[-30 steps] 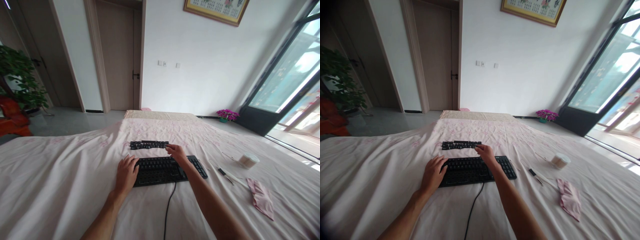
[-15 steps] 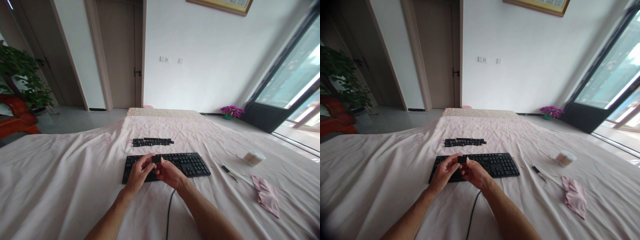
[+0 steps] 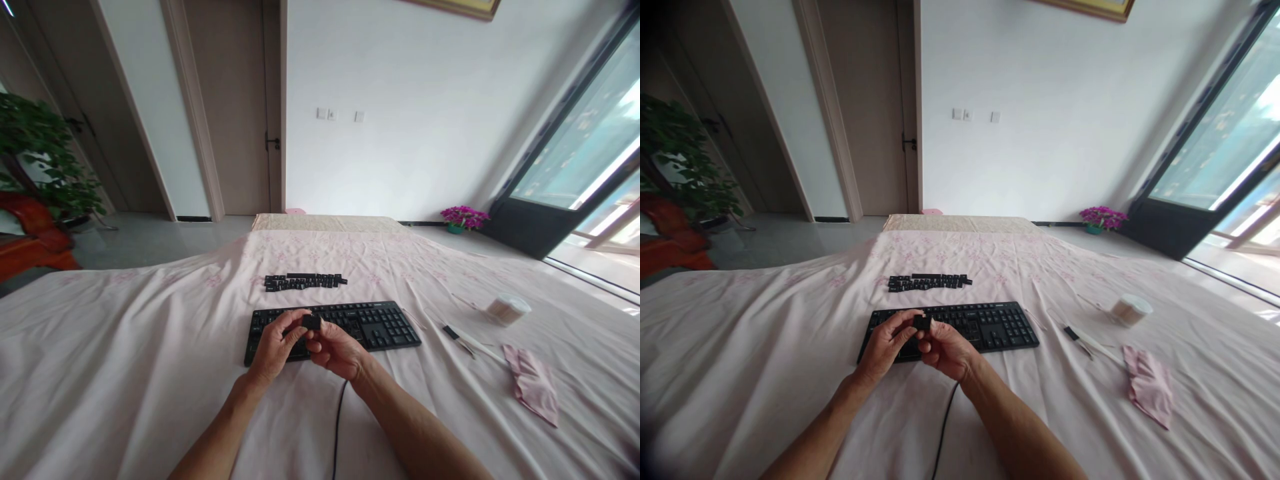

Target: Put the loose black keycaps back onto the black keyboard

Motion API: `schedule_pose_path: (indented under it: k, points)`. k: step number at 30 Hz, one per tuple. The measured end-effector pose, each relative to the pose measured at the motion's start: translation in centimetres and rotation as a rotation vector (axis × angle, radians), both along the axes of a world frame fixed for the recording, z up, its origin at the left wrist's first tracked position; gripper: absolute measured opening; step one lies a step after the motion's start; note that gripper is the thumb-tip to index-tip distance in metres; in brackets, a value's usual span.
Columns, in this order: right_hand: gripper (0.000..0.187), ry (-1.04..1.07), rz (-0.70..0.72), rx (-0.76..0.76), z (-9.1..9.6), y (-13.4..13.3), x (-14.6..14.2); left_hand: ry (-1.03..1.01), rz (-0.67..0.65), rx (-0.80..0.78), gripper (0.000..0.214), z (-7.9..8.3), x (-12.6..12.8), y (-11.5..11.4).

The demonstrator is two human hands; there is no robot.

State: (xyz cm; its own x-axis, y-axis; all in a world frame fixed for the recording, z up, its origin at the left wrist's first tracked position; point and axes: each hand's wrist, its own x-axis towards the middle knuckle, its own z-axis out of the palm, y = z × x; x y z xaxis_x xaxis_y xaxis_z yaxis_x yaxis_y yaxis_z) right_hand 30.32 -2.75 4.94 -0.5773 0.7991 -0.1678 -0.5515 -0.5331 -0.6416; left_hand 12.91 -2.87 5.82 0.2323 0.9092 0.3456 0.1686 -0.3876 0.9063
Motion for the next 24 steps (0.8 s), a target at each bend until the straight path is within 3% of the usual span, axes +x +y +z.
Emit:
schedule_pose_path:
  k: [5,9,13,17,19,24]
  points:
    - [0.033,-0.058,-0.008,0.077,0.3,-0.3,0.1,0.049,-0.011,0.026,0.032,-0.1,0.0,0.0]
    - [0.035,-0.224,-0.072,0.250,1.4,0.0,1.6,0.069,0.009,0.040,0.037,-0.4,-1.0,0.7]
    - [0.040,-0.680,-0.295,0.498,2.4,0.8,5.4,0.173,0.302,0.106,0.036,-1.6,-3.4,2.2]
    - [0.035,-1.217,-0.385,0.783,2.2,1.2,9.6,0.336,0.519,0.132,0.036,-3.4,-5.9,3.6]
    - [0.034,-1.432,-0.392,0.898,1.9,1.0,11.1,0.359,0.525,0.104,0.037,-4.3,-6.6,4.1]
    - [0.034,-1.782,-0.290,0.992,1.6,-0.2,12.1,0.414,0.476,0.083,0.035,-5.6,-6.9,4.6]
